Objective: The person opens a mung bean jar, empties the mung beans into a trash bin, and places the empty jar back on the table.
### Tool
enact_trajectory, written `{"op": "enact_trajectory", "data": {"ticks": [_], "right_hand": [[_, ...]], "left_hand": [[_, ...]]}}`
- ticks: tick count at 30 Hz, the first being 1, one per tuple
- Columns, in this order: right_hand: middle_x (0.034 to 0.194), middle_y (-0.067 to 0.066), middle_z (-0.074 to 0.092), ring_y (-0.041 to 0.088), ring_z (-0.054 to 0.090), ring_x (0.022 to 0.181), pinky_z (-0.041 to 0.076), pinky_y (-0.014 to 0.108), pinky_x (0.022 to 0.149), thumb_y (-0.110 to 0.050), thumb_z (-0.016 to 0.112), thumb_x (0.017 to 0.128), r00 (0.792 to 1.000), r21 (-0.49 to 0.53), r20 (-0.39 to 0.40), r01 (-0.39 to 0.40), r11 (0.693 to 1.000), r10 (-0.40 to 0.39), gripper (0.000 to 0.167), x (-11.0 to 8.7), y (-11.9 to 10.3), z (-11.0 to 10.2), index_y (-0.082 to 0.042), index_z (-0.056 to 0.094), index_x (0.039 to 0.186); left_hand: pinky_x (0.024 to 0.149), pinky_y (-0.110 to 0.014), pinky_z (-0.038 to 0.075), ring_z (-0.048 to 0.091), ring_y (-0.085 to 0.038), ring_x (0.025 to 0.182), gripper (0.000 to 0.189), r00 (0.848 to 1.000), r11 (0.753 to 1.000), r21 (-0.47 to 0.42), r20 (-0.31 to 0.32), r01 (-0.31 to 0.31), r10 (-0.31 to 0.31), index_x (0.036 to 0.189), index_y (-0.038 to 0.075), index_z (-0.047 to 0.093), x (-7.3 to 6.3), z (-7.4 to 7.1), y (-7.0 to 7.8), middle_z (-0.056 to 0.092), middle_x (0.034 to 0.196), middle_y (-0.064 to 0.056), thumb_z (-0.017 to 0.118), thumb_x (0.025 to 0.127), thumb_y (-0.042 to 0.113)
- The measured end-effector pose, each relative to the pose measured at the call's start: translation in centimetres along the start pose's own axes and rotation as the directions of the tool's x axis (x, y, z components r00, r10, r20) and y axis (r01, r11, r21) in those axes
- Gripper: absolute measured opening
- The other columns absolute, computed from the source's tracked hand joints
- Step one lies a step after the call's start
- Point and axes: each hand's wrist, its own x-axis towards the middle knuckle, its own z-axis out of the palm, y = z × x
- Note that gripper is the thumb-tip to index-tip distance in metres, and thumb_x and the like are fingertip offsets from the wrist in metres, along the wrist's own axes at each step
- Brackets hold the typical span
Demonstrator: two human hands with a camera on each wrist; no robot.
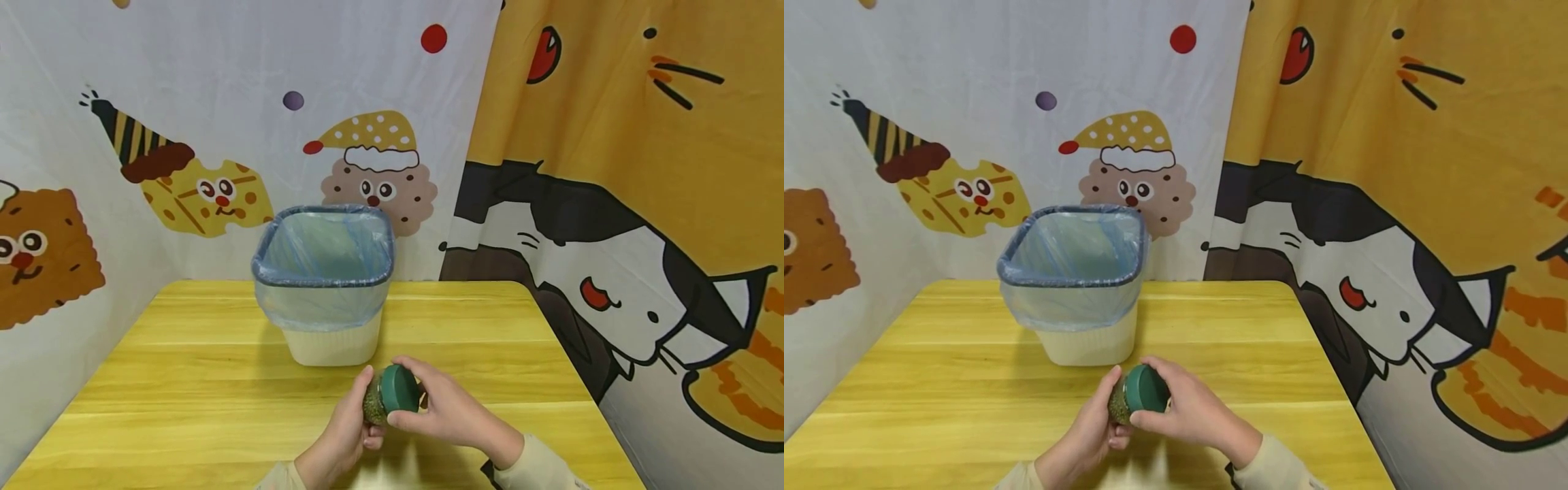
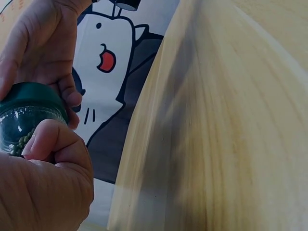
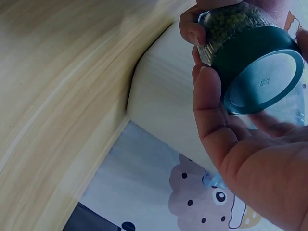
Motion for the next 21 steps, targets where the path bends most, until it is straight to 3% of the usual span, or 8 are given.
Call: {"op": "enact_trajectory", "data": {"ticks": [4, 10, 16, 21], "right_hand": [[0.143, 0.017, 0.065, 0.014, 0.071, 0.090, 0.058, 0.025, 0.071, -0.054, 0.077, 0.097, 0.997, 0.052, 0.003, -0.077, 0.996, 0.077, 0.087, 0.02, -0.25, 0.02, -0.007, 0.043, 0.161], [0.129, 0.020, 0.072, 0.009, 0.072, 0.081, 0.059, 0.025, 0.069, -0.055, 0.076, 0.097, 0.991, 0.083, 0.000, -0.131, 0.988, 0.131, 0.087, 0.08, -0.50, 0.08, -0.002, 0.045, 0.158], [0.110, 0.007, 0.074, 0.011, 0.066, 0.074, 0.056, 0.025, 0.063, -0.055, 0.081, 0.092, 0.995, 0.045, -0.019, -0.095, 0.994, 0.096, 0.085, 0.00, -0.33, 0.14, -0.008, 0.050, 0.155], [0.114, 0.006, 0.072, 0.010, 0.066, 0.080, 0.055, 0.022, 0.066, -0.051, 0.085, 0.090, 1.000, 0.004, -0.021, -0.021, 1.000, 0.021, 0.085, -0.09, -0.21, 0.14, -0.013, 0.048, 0.156]], "left_hand": [[0.046, -0.016, 0.033, 0.039, -0.007, 0.054, 0.061, 1.000, 1.000, -0.003, -0.003, -0.004, 0.004, 0.105, 0.016, 0.066, -0.01, 0.05, -0.01, 0.060, 0.077, 0.003, 0.045, 0.104, 0.074], [0.045, -0.016, 0.033, 0.039, -0.006, 0.054, 0.063, 1.000, 1.000, -0.001, -0.007, 0.003, -0.003, 0.108, 0.015, 0.065, 0.02, 0.09, 0.00, 0.060, 0.079, 0.003, 0.046, 0.103, 0.075], [0.046, -0.016, 0.033, 0.039, -0.007, 0.054, 0.063, 1.000, 1.000, -0.004, -0.002, 0.006, -0.006, 0.107, 0.015, 0.064, 0.04, 0.06, 0.00, 0.060, 0.079, 0.003, 0.047, 0.103, 0.075], [0.046, -0.016, 0.033, 0.038, -0.007, 0.054, 0.061, 1.000, 1.000, -0.010, 0.005, 0.002, -0.002, 0.103, 0.015, 0.063, 0.03, 0.11, 0.03, 0.060, 0.077, 0.002, 0.043, 0.105, 0.072]]}}
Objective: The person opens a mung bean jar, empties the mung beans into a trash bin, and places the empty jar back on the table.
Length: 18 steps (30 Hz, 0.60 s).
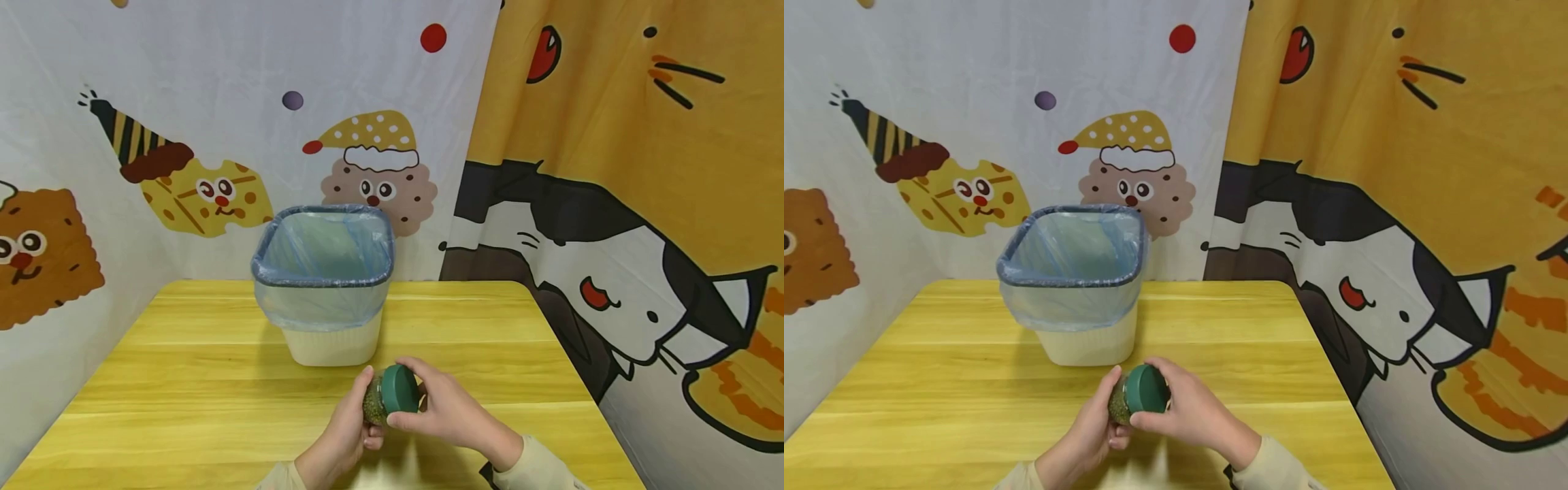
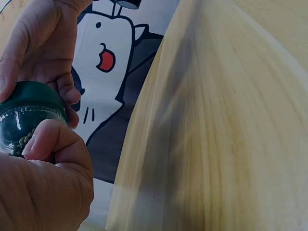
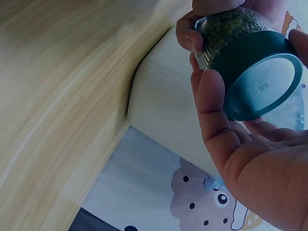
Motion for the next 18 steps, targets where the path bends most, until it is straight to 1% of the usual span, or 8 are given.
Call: {"op": "enact_trajectory", "data": {"ticks": [2, 4, 6, 9, 11, 13, 15, 18], "right_hand": [[0.120, 0.008, 0.072, 0.010, 0.066, 0.083, 0.056, 0.023, 0.067, -0.050, 0.085, 0.091, 1.000, -0.004, 0.007, 0.013, 1.000, -0.013, 0.086, -0.02, 0.00, -0.04, -0.013, 0.047, 0.158], [0.130, 0.011, 0.070, 0.011, 0.067, 0.089, 0.056, 0.023, 0.068, -0.050, 0.084, 0.091, 1.000, -0.005, 0.011, 0.004, 1.000, -0.004, 0.089, -0.03, 0.01, -0.05, -0.010, 0.044, 0.160], [0.135, 0.014, 0.068, 0.012, 0.067, 0.092, 0.055, 0.024, 0.071, -0.053, 0.082, 0.092, 1.000, -0.001, 0.015, -0.027, 1.000, 0.027, 0.093, 0.00, -0.01, -0.03, -0.008, 0.041, 0.162], [0.141, 0.019, 0.065, 0.012, 0.070, 0.092, 0.057, 0.027, 0.074, -0.056, 0.080, 0.093, 0.996, 0.024, 0.021, -0.085, 0.996, 0.084, 0.097, 0.03, -0.02, 0.03, -0.005, 0.037, 0.164], [0.141, 0.022, 0.066, 0.012, 0.071, 0.089, 0.059, 0.028, 0.076, -0.058, 0.079, 0.094, 0.993, 0.046, 0.029, -0.115, 0.992, 0.114, 0.098, 0.05, -0.01, 0.08, -0.005, 0.036, 0.164], [0.141, 0.024, 0.066, 0.012, 0.073, 0.088, 0.060, 0.028, 0.076, -0.058, 0.078, 0.094, 0.992, 0.058, 0.032, -0.126, 0.990, 0.124, 0.097, 0.06, 0.01, 0.13, -0.004, 0.037, 0.164], [0.137, 0.021, 0.069, 0.011, 0.072, 0.087, 0.060, 0.028, 0.075, -0.059, 0.078, 0.094, 0.992, 0.056, 0.029, -0.125, 0.991, 0.124, 0.096, 0.06, 0.03, 0.18, -0.004, 0.039, 0.163], [0.130, 0.014, 0.071, 0.010, 0.068, 0.085, 0.057, 0.025, 0.071, -0.059, 0.079, 0.092, 0.994, 0.030, 0.015, -0.106, 0.994, 0.106, 0.094, 0.08, 0.07, 0.21, -0.006, 0.043, 0.161]], "left_hand": [[0.046, -0.016, 0.033, 0.038, -0.007, 0.053, 0.061, 1.000, 1.000, 0.000, 0.001, 0.001, -0.001, 0.102, 0.015, 0.063, 0.00, 0.00, -0.02, 0.060, 0.075, 0.003, 0.041, 0.107, 0.071], [0.046, -0.017, 0.033, 0.038, -0.007, 0.053, 0.061, 1.000, 1.000, 0.000, 0.003, 0.001, -0.001, 0.102, 0.015, 0.064, 0.02, -0.03, -0.06, 0.060, 0.075, 0.003, 0.040, 0.107, 0.071], [0.046, -0.017, 0.032, 0.038, -0.007, 0.054, 0.061, 1.000, 1.000, 0.002, 0.007, 0.001, -0.001, 0.103, 0.015, 0.065, 0.05, -0.08, -0.11, 0.060, 0.075, 0.003, 0.039, 0.108, 0.070], [0.046, -0.017, 0.033, 0.038, -0.007, 0.054, 0.061, 1.000, 1.000, 0.003, 0.008, -0.001, 0.001, 0.105, 0.015, 0.065, 0.10, -0.13, -0.19, 0.058, 0.074, 0.004, 0.039, 0.107, 0.071], [0.045, -0.016, 0.033, 0.038, -0.006, 0.054, 0.061, 1.000, 1.000, 0.005, 0.006, 0.000, 0.000, 0.105, 0.016, 0.065, 0.13, -0.14, -0.24, 0.058, 0.074, 0.005, 0.040, 0.107, 0.072], [0.045, -0.016, 0.033, 0.038, -0.006, 0.054, 0.061, 1.000, 1.000, 0.006, 0.001, 0.002, -0.002, 0.104, 0.016, 0.065, 0.16, -0.15, -0.29, 0.057, 0.074, 0.005, 0.042, 0.106, 0.073], [0.045, -0.016, 0.033, 0.038, -0.006, 0.054, 0.062, 1.000, 1.000, 0.005, -0.005, 0.005, -0.005, 0.104, 0.016, 0.065, 0.17, -0.16, -0.34, 0.057, 0.074, 0.004, 0.044, 0.104, 0.074], [0.046, -0.016, 0.033, 0.038, -0.007, 0.054, 0.062, 1.000, 1.000, -0.004, -0.007, 0.010, -0.010, 0.104, 0.016, 0.064, 0.20, -0.18, -0.39, 0.058, 0.075, 0.004, 0.045, 0.104, 0.074]]}}
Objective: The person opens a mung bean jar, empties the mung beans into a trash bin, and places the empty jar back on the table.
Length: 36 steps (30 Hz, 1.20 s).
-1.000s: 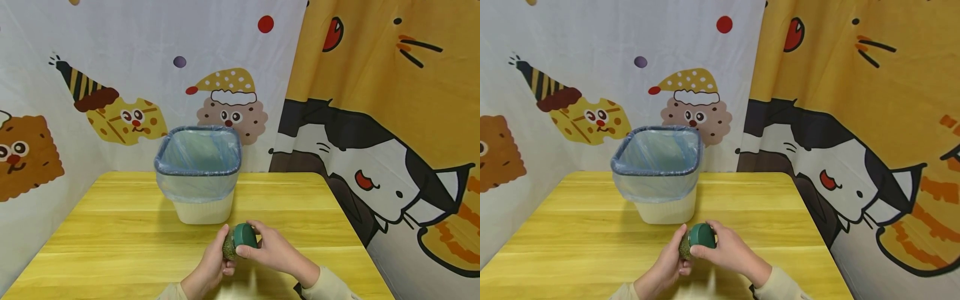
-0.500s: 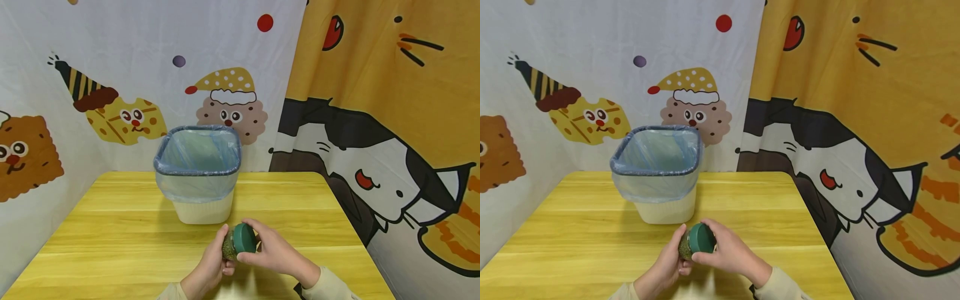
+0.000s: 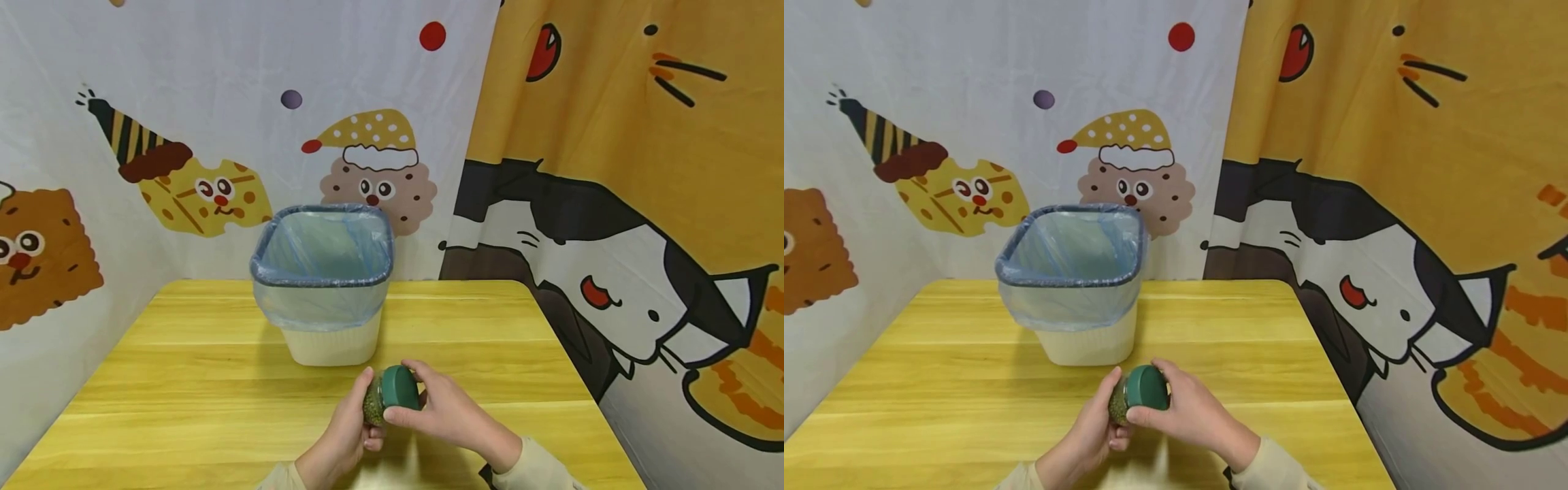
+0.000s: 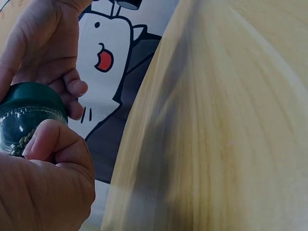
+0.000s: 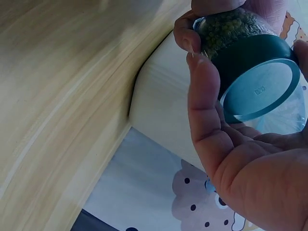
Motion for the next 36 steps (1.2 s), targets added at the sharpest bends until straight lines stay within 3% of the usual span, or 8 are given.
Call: {"op": "enact_trajectory", "data": {"ticks": [8, 13, 16, 19, 24, 31, 36], "right_hand": [[0.125, 0.007, 0.071, 0.012, 0.066, 0.090, 0.055, 0.023, 0.068, -0.048, 0.087, 0.088, 0.995, -0.037, -0.012, 0.095, 0.995, -0.096, 0.086, -0.05, 0.07, -0.10, -0.013, 0.048, 0.157], [0.130, -0.001, 0.068, 0.008, 0.062, 0.095, 0.054, 0.023, 0.074, -0.043, 0.088, 0.088, 0.990, -0.067, -0.005, 0.140, 0.988, -0.141, 0.084, -0.16, 0.21, -0.14, -0.019, 0.047, 0.157], [0.137, 0.000, 0.066, 0.007, 0.061, 0.097, 0.053, 0.023, 0.078, -0.043, 0.088, 0.089, 0.987, -0.087, 0.001, 0.160, 0.983, -0.161, 0.086, -0.17, 0.31, -0.13, -0.017, 0.046, 0.159], [0.142, 0.007, 0.064, 0.012, 0.063, 0.103, 0.054, 0.024, 0.078, -0.047, 0.087, 0.089, 0.989, -0.074, 0.005, 0.144, 0.987, -0.144, 0.093, -0.14, 0.27, -0.09, -0.009, 0.042, 0.161], [0.148, 0.018, 0.062, 0.023, 0.068, 0.115, 0.060, 0.036, 0.088, -0.056, 0.083, 0.090, 0.998, -0.051, -0.016, 0.067, 0.996, -0.068, 0.099, -0.03, 0.07, 0.28, -0.004, 0.039, 0.163], [0.139, 0.016, 0.067, 0.016, 0.068, 0.099, 0.058, 0.029, 0.080, -0.056, 0.080, 0.093, 0.999, -0.029, -0.041, 0.034, 0.999, -0.035, 0.093, 0.07, -0.14, 0.32, -0.004, 0.044, 0.160], [0.139, 0.014, 0.067, 0.017, 0.068, 0.103, 0.059, 0.030, 0.082, -0.055, 0.083, 0.089, 0.997, -0.054, -0.058, 0.056, 0.997, -0.059, 0.092, 0.01, -0.16, 0.41, -0.006, 0.046, 0.158]], "left_hand": [[0.046, -0.016, 0.032, 0.036, -0.007, 0.054, 0.062, 1.000, 1.000, -0.019, -0.001, 0.011, -0.011, 0.102, 0.015, 0.062, 0.04, -0.02, 0.04, 0.059, 0.076, 0.002, 0.044, 0.104, 0.074], [0.044, -0.015, 0.031, 0.035, -0.006, 0.053, 0.061, 1.000, 0.999, -0.037, 0.023, 0.011, -0.010, 0.101, 0.016, 0.063, -0.03, -0.10, 0.02, 0.057, 0.073, 0.003, 0.043, 0.104, 0.074], [0.044, -0.015, 0.031, 0.034, -0.005, 0.053, 0.061, 0.999, 0.999, -0.042, 0.039, 0.010, -0.008, 0.102, 0.017, 0.063, -0.06, -0.19, 0.04, 0.056, 0.073, 0.003, 0.041, 0.105, 0.074], [0.043, -0.015, 0.030, 0.035, -0.005, 0.052, 0.060, 0.999, 0.999, -0.042, 0.040, 0.008, -0.007, 0.103, 0.017, 0.064, -0.08, -0.19, 0.07, 0.057, 0.073, 0.003, 0.041, 0.106, 0.073], [0.043, -0.015, 0.031, 0.036, -0.005, 0.052, 0.061, 0.999, 0.999, -0.033, 0.035, 0.009, -0.008, 0.104, 0.017, 0.065, -0.04, -0.02, -0.02, 0.058, 0.071, 0.004, 0.042, 0.105, 0.073], [0.043, -0.015, 0.031, 0.037, -0.004, 0.052, 0.062, 1.000, 0.999, -0.030, 0.016, 0.015, -0.014, 0.102, 0.016, 0.065, 0.12, 0.08, -0.12, 0.057, 0.071, 0.005, 0.042, 0.105, 0.073], [0.044, -0.014, 0.031, 0.037, -0.005, 0.053, 0.062, 1.000, 0.999, -0.032, 0.012, 0.020, -0.020, 0.104, 0.016, 0.065, 0.08, 0.10, -0.17, 0.059, 0.073, 0.004, 0.043, 0.105, 0.074]]}}
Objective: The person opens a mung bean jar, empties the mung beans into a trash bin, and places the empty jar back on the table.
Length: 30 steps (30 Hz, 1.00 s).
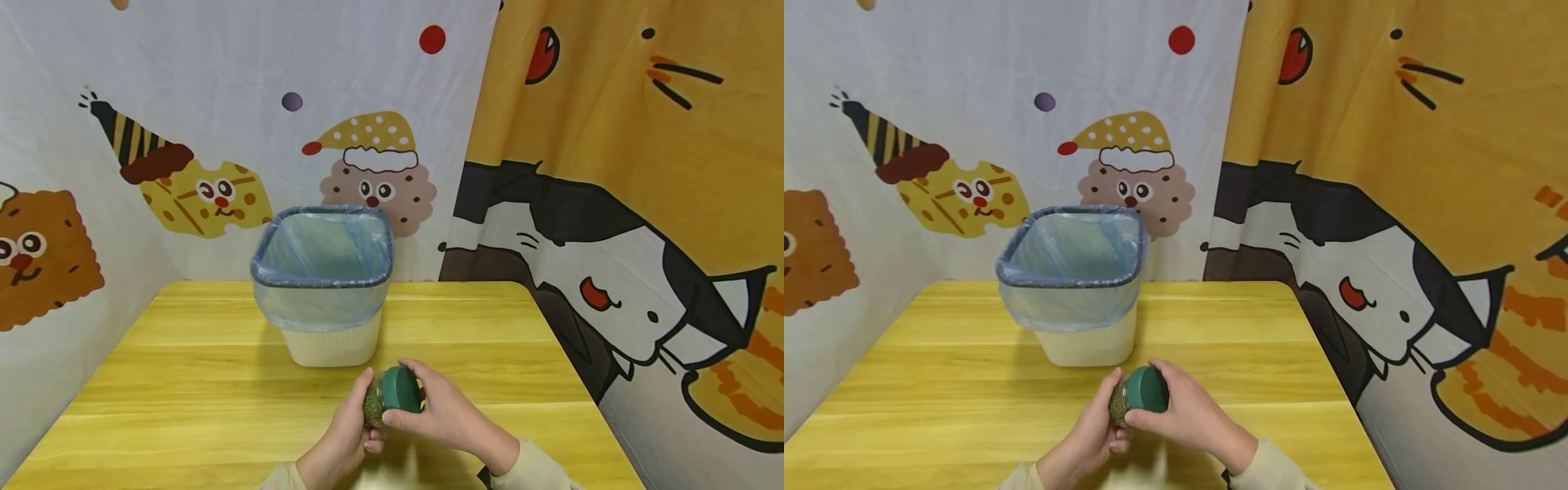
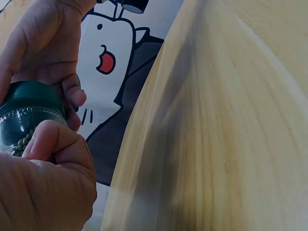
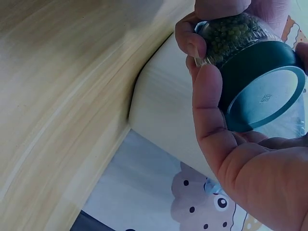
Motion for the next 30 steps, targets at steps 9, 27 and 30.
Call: {"op": "enact_trajectory", "data": {"ticks": [9, 27, 30], "right_hand": [[0.151, 0.011, 0.060, 0.021, 0.065, 0.117, 0.061, 0.038, 0.091, -0.051, 0.086, 0.088, 0.998, -0.026, 0.011, 0.068, 0.997, -0.068, 0.092, -0.3, 0.2, 0.0, -0.011, 0.044, 0.161], [0.155, 0.020, 0.054, 0.029, 0.069, 0.108, 0.065, 0.038, 0.084, -0.049, 0.087, 0.088, 0.963, -0.040, -0.238, -0.142, 0.989, 0.129, 0.097, 1.8, 4.1, -6.5, -0.012, 0.039, 0.164], [0.156, 0.024, 0.053, 0.036, 0.068, 0.118, 0.064, 0.046, 0.091, -0.051, 0.085, 0.090, 0.956, -0.071, -0.247, -0.184, 0.980, 0.161, 0.099, 2.1, 5.6, -7.5, -0.007, 0.037, 0.165]], "left_hand": [[0.043, -0.015, 0.031, 0.037, -0.005, 0.053, 0.063, 1.000, 1.000, -0.002, 0.016, -0.015, 0.015, 0.103, 0.016, 0.065, 0.0, -0.1, 0.0, 0.061, 0.074, 0.003, 0.042, 0.104, 0.075], [0.043, -0.012, 0.031, 0.035, -0.003, 0.054, 0.071, 1.000, 0.998, -0.062, 0.028, 0.003, -0.002, 0.119, 0.011, 0.057, -0.3, -0.8, 0.2, 0.062, 0.086, 0.000, 0.041, 0.102, 0.078], [0.043, -0.012, 0.031, 0.035, -0.003, 0.054, 0.070, 1.000, 0.998, -0.063, 0.030, 0.005, -0.003, 0.119, 0.011, 0.057, -0.4, -0.8, 0.2, 0.062, 0.086, 0.000, 0.040, 0.103, 0.077]]}}
